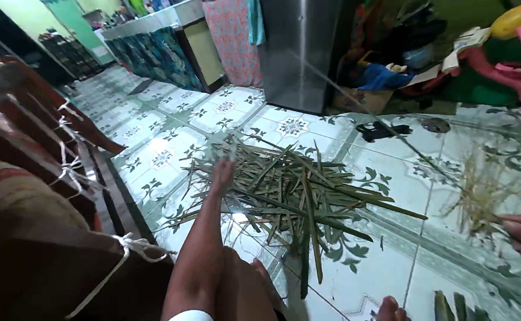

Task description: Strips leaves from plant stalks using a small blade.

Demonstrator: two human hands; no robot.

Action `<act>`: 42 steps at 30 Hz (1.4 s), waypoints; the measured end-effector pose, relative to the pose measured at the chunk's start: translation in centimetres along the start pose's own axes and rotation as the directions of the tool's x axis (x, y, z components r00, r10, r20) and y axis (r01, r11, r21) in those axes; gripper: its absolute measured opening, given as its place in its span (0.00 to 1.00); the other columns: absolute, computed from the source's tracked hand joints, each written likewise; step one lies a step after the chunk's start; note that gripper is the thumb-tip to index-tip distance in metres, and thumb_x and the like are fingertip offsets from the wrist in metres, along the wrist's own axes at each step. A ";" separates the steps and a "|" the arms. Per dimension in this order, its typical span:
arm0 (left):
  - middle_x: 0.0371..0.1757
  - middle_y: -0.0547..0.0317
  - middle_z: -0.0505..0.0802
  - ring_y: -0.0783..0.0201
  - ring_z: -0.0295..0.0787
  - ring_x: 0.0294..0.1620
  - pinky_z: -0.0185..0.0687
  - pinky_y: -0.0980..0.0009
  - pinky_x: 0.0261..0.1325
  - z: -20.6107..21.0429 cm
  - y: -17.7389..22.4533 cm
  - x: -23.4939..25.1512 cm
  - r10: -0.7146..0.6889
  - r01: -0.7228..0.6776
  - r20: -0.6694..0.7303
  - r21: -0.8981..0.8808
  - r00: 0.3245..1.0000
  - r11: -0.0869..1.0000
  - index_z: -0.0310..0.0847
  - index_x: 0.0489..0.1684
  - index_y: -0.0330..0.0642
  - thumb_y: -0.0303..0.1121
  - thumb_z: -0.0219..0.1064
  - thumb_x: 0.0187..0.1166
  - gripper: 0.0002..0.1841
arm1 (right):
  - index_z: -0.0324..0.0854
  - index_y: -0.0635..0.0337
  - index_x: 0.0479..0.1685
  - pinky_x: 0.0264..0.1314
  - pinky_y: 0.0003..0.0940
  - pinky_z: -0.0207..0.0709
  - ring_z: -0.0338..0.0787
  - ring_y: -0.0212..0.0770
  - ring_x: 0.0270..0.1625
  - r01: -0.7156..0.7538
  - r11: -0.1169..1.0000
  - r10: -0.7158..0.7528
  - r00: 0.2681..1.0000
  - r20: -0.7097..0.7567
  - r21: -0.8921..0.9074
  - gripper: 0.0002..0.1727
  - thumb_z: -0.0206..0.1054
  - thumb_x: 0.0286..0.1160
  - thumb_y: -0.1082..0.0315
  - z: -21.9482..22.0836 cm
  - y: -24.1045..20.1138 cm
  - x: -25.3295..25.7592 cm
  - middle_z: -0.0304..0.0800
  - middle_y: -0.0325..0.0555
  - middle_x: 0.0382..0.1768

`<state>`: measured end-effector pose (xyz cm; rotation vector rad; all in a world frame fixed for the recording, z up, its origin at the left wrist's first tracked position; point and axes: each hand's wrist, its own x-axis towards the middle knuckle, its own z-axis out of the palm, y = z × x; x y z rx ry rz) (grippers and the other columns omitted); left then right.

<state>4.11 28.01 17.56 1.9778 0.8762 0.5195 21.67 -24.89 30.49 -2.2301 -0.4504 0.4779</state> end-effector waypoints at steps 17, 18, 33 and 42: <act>0.27 0.63 0.83 0.72 0.76 0.19 0.75 0.76 0.23 14.4 16.4 -7.9 0.254 -0.067 0.635 -0.303 0.729 0.951 0.67 0.82 0.42 0.40 0.53 0.92 0.23 | 0.85 0.64 0.55 0.26 0.23 0.76 0.77 0.25 0.21 0.316 0.871 -0.372 0.924 0.086 0.376 0.14 0.58 0.86 0.65 9.9 1.9 11.1 0.83 0.35 0.26; 0.27 0.63 0.82 0.73 0.74 0.19 0.73 0.76 0.22 15.2 16.9 -8.9 0.269 -0.051 0.686 -0.320 0.676 0.946 0.64 0.86 0.43 0.38 0.53 0.92 0.24 | 0.85 0.63 0.54 0.26 0.23 0.76 0.77 0.25 0.21 0.309 0.861 -0.381 0.918 0.109 0.403 0.14 0.57 0.85 0.66 10.5 1.4 11.0 0.82 0.34 0.25; 0.21 0.67 0.78 0.75 0.70 0.14 0.69 0.80 0.18 14.4 17.0 -9.1 0.188 0.214 0.666 -0.474 0.721 0.854 0.69 0.82 0.45 0.34 0.51 0.91 0.22 | 0.87 0.61 0.44 0.27 0.17 0.75 0.77 0.20 0.23 0.433 0.791 -0.506 0.860 0.064 0.433 0.09 0.63 0.82 0.66 12.7 0.5 11.4 0.84 0.32 0.29; 0.18 0.69 0.75 0.76 0.68 0.12 0.69 0.80 0.16 11.9 16.8 -8.2 0.243 0.166 0.548 -0.593 0.801 0.788 0.71 0.80 0.48 0.36 0.52 0.90 0.21 | 0.90 0.60 0.45 0.29 0.16 0.72 0.76 0.20 0.27 0.560 0.749 -0.621 0.780 0.080 0.353 0.13 0.61 0.83 0.64 11.3 1.7 11.3 0.84 0.33 0.34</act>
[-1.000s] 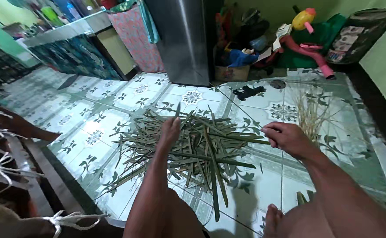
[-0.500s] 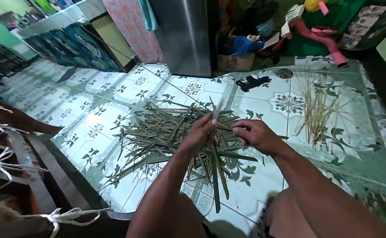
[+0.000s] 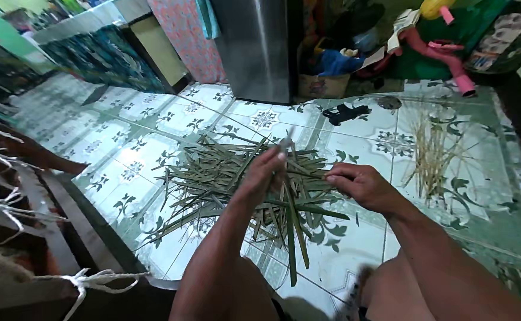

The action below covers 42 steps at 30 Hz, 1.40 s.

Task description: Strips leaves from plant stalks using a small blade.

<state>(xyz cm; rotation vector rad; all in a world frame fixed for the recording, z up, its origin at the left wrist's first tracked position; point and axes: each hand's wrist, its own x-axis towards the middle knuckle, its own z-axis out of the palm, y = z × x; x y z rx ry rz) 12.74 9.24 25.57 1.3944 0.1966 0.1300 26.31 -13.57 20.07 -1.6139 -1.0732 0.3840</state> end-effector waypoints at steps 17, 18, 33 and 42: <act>0.16 0.69 0.72 0.75 0.65 0.08 0.68 0.79 0.12 -7.8 1.7 -2.0 0.239 -0.265 -0.261 -0.068 0.935 0.962 0.64 0.85 0.56 0.43 0.48 0.93 0.23 | 0.88 0.55 0.49 0.21 0.19 0.69 0.74 0.23 0.18 -0.209 0.978 0.203 0.950 0.239 -0.001 0.11 0.61 0.81 0.64 -3.8 1.7 -1.4 0.82 0.30 0.24; 0.16 0.68 0.72 0.74 0.66 0.09 0.69 0.79 0.12 -7.2 1.4 -1.9 0.219 -0.241 -0.263 -0.056 0.940 0.969 0.63 0.86 0.56 0.43 0.48 0.93 0.23 | 0.86 0.57 0.56 0.23 0.21 0.74 0.77 0.25 0.20 -0.249 0.968 0.239 0.937 0.255 0.007 0.13 0.62 0.82 0.64 -3.7 1.6 -1.2 0.85 0.34 0.30; 0.19 0.68 0.75 0.76 0.68 0.12 0.69 0.80 0.15 -1.2 -0.7 -0.8 0.058 -0.063 -0.111 -0.045 0.992 0.997 0.67 0.83 0.48 0.38 0.50 0.92 0.22 | 0.90 0.59 0.43 0.32 0.14 0.71 0.76 0.16 0.27 0.063 0.991 -0.058 0.997 0.044 -0.121 0.14 0.60 0.84 0.61 0.1 0.5 0.0 0.85 0.31 0.29; 0.16 0.69 0.73 0.76 0.67 0.10 0.69 0.81 0.13 -3.8 0.7 -1.0 0.145 -0.165 -0.206 -0.082 0.968 0.983 0.66 0.84 0.52 0.42 0.49 0.93 0.22 | 0.90 0.56 0.40 0.27 0.13 0.67 0.72 0.15 0.24 0.075 0.990 -0.064 0.994 0.093 -0.116 0.14 0.60 0.83 0.59 -1.6 0.8 -1.3 0.82 0.27 0.24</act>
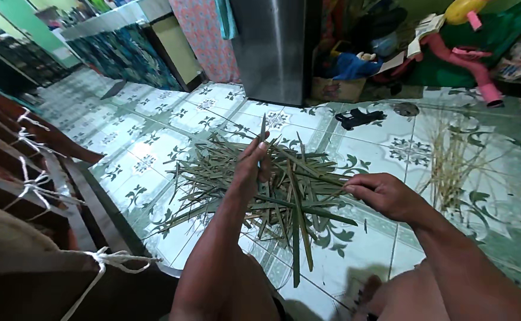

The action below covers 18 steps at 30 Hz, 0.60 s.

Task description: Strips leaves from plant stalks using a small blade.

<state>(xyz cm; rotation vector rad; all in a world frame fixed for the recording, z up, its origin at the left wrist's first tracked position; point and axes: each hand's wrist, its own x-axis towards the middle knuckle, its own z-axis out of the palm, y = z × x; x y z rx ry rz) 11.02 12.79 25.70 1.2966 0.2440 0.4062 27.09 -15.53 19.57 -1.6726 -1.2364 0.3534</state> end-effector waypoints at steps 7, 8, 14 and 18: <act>0.16 0.70 0.71 0.76 0.65 0.08 0.68 0.81 0.12 -1.9 1.0 -0.1 0.051 -0.053 -0.056 -0.020 0.997 0.998 0.64 0.84 0.56 0.44 0.49 0.92 0.23 | 0.91 0.56 0.40 0.30 0.13 0.69 0.75 0.15 0.26 0.025 0.998 -0.027 0.999 -0.027 -0.061 0.15 0.61 0.83 0.58 -1.0 1.0 -1.1 0.85 0.29 0.27; 0.16 0.70 0.71 0.76 0.65 0.09 0.68 0.81 0.12 -2.3 1.2 -0.2 0.063 -0.064 -0.062 -0.018 0.996 0.998 0.64 0.84 0.57 0.45 0.50 0.92 0.22 | 0.91 0.56 0.40 0.32 0.14 0.71 0.76 0.16 0.28 0.039 0.996 -0.042 0.998 -0.040 -0.075 0.15 0.61 0.82 0.58 -1.2 1.2 -1.3 0.86 0.30 0.29; 0.16 0.72 0.71 0.77 0.64 0.08 0.66 0.81 0.12 -3.5 1.9 -0.5 0.113 -0.114 -0.068 -0.012 0.991 0.993 0.66 0.82 0.57 0.45 0.48 0.92 0.21 | 0.92 0.56 0.39 0.34 0.13 0.72 0.78 0.16 0.31 0.052 0.992 -0.062 0.995 -0.082 -0.119 0.16 0.61 0.81 0.57 -2.2 1.6 -2.3 0.87 0.32 0.32; 0.15 0.72 0.69 0.77 0.62 0.08 0.65 0.81 0.12 -4.5 2.2 -0.6 0.136 -0.134 -0.101 0.020 0.986 0.991 0.67 0.80 0.60 0.48 0.46 0.93 0.21 | 0.92 0.56 0.38 0.33 0.14 0.72 0.77 0.18 0.30 0.037 0.987 -0.053 0.993 -0.101 -0.155 0.18 0.62 0.81 0.53 -2.9 2.0 -3.0 0.85 0.32 0.30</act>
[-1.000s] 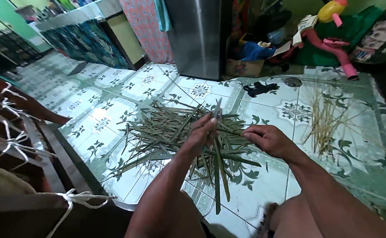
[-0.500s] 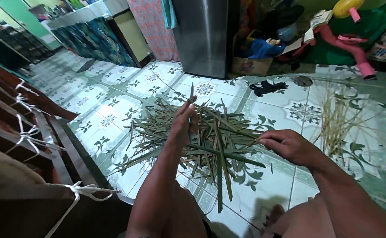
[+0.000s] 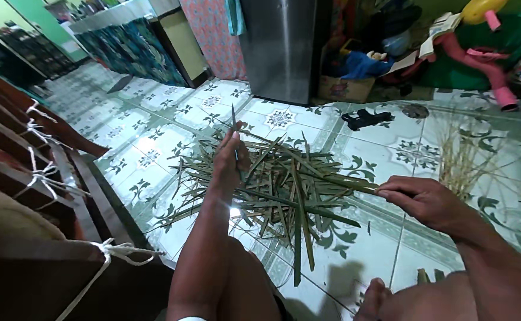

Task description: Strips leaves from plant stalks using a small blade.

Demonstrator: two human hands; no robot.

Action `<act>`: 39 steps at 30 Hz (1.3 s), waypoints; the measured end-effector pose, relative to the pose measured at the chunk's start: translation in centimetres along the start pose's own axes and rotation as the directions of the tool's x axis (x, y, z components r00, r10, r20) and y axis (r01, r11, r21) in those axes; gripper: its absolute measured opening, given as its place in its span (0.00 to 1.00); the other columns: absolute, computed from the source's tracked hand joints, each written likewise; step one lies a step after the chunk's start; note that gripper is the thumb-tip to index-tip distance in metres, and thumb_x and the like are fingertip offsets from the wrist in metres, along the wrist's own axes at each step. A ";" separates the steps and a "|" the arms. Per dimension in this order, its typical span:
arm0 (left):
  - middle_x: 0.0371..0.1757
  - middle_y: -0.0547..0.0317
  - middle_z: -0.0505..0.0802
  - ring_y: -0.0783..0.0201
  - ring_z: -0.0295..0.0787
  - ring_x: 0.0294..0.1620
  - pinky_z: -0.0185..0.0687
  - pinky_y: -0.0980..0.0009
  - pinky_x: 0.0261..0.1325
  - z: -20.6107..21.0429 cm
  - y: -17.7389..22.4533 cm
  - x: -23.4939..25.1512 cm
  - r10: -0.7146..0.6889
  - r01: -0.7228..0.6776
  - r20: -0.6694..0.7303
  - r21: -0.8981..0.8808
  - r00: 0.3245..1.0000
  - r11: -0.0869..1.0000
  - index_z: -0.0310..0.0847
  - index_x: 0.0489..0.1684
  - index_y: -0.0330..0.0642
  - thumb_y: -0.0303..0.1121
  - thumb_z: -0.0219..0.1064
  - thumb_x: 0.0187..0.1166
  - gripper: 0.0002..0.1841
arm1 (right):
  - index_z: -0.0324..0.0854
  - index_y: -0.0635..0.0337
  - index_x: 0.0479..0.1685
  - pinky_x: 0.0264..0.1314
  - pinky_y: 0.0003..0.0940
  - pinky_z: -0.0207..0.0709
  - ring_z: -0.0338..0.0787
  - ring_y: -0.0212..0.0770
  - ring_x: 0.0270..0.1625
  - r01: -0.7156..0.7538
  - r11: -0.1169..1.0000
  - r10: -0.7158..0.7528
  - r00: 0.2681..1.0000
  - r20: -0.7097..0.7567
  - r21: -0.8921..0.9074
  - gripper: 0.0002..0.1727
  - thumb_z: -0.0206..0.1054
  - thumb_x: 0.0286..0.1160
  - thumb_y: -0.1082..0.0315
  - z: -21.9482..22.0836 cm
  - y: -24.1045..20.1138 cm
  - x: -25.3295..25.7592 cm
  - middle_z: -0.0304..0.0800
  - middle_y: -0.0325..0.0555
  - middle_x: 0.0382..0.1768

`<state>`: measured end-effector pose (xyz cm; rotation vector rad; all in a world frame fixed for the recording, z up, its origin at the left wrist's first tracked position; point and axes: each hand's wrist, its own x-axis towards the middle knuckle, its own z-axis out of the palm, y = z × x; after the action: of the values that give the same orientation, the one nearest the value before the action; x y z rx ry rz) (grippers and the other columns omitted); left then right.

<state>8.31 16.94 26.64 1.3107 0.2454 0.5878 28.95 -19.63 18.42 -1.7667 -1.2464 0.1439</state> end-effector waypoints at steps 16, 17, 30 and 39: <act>0.14 0.76 0.68 0.79 0.61 0.07 0.66 0.82 0.12 -4.3 1.0 1.2 0.066 -0.082 -0.155 -0.096 0.986 0.992 0.68 0.76 0.60 0.49 0.46 0.93 0.19 | 0.91 0.58 0.39 0.28 0.15 0.69 0.76 0.17 0.27 -0.128 0.989 0.123 0.990 -0.066 -0.076 0.19 0.62 0.79 0.52 -5.5 2.2 -4.9 0.86 0.34 0.31; 0.14 0.76 0.68 0.79 0.61 0.07 0.66 0.82 0.12 -4.7 0.9 1.4 0.058 -0.080 -0.187 -0.112 0.981 0.991 0.69 0.75 0.62 0.50 0.47 0.93 0.18 | 0.91 0.57 0.40 0.27 0.15 0.69 0.76 0.17 0.26 -0.146 0.986 0.140 0.987 -0.077 -0.082 0.19 0.62 0.79 0.52 -5.9 2.4 -5.3 0.87 0.34 0.31; 0.42 0.51 0.88 0.65 0.83 0.32 0.84 0.64 0.42 -2.3 -6.4 3.7 -0.499 0.194 0.062 0.874 0.864 0.445 0.79 0.65 0.35 0.39 0.55 0.92 0.18 | 0.88 0.65 0.50 0.31 0.28 0.81 0.82 0.30 0.27 -0.388 0.921 0.385 0.919 -0.081 -0.028 0.12 0.65 0.81 0.65 -3.2 0.9 -2.1 0.87 0.47 0.42; 0.27 0.62 0.82 0.72 0.75 0.18 0.74 0.78 0.21 7.2 -5.4 -0.2 -0.400 0.223 0.437 0.403 0.805 0.888 0.63 0.87 0.48 0.39 0.52 0.92 0.25 | 0.87 0.63 0.53 0.29 0.20 0.78 0.79 0.23 0.26 -0.333 0.929 0.329 0.943 0.054 0.164 0.11 0.64 0.82 0.67 1.5 -1.5 1.6 0.87 0.41 0.41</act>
<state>13.07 10.10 23.26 1.6618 0.1196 -0.1124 27.84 -17.40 19.27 -1.8148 -0.9137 0.4569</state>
